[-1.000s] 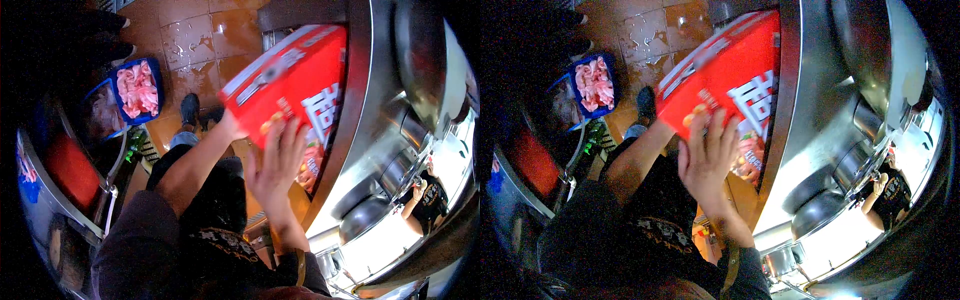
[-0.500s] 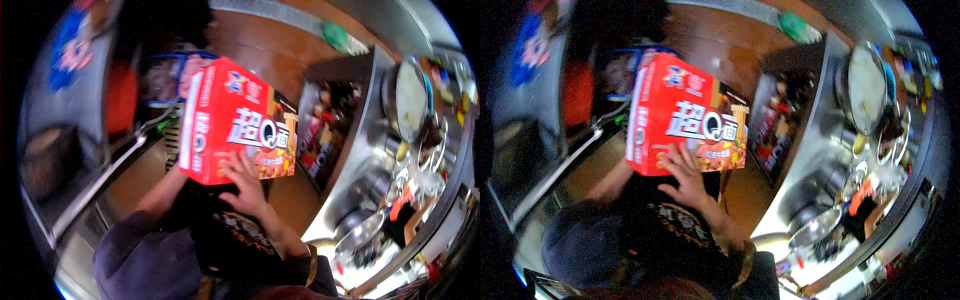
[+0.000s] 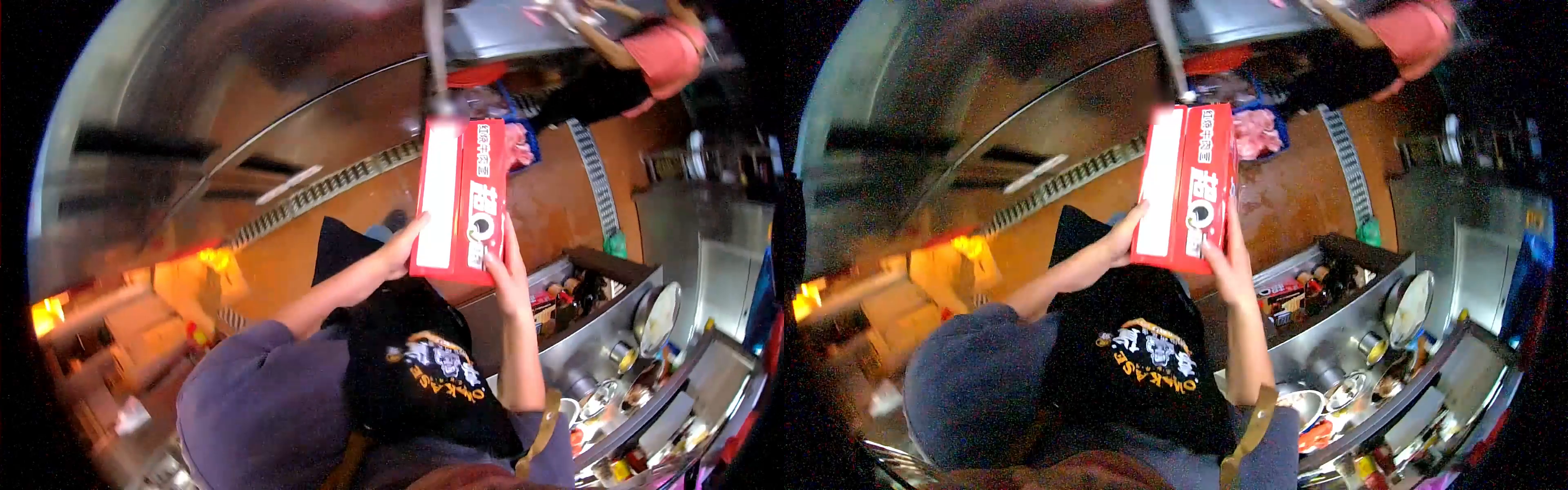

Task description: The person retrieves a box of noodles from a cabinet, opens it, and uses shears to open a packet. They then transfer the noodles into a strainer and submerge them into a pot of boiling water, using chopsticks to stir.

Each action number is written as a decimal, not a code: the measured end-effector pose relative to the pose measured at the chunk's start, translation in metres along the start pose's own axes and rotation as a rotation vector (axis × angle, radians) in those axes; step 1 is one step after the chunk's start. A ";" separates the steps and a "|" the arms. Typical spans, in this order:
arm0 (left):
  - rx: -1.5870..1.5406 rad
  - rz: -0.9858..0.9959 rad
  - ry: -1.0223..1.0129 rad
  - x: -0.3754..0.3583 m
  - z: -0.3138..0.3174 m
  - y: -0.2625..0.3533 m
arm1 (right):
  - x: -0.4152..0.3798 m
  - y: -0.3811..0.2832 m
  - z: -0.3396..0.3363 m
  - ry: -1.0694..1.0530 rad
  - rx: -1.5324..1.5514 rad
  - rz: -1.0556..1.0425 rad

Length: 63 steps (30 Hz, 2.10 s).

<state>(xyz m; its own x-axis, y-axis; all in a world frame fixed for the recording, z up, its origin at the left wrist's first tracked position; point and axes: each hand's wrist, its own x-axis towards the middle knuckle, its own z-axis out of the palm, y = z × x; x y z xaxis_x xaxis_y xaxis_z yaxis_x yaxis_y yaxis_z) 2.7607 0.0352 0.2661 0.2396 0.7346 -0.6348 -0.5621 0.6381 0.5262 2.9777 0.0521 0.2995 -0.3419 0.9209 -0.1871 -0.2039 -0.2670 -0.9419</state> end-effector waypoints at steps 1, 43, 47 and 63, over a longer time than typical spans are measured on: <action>0.029 -0.024 0.001 -0.006 -0.025 -0.017 | 0.005 0.016 0.003 -0.078 -0.087 0.037; -1.008 0.778 1.636 -0.787 -1.050 0.155 | -0.079 0.471 1.536 -1.929 -1.422 -0.898; -1.018 0.849 1.446 -0.822 -1.181 0.205 | -0.042 0.518 1.651 -1.824 -1.390 -0.868; -1.273 0.882 1.029 -0.924 -1.600 0.480 | 0.143 0.653 2.111 -1.989 -1.614 -0.831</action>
<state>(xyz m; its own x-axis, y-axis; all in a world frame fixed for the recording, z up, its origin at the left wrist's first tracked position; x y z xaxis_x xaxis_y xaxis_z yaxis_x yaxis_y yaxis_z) 1.0029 -0.7061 0.2001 -0.6559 -0.0053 -0.7549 -0.5398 -0.6957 0.4739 0.8592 -0.5901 0.2473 -0.6861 -0.5808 -0.4381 -0.5201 0.8127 -0.2628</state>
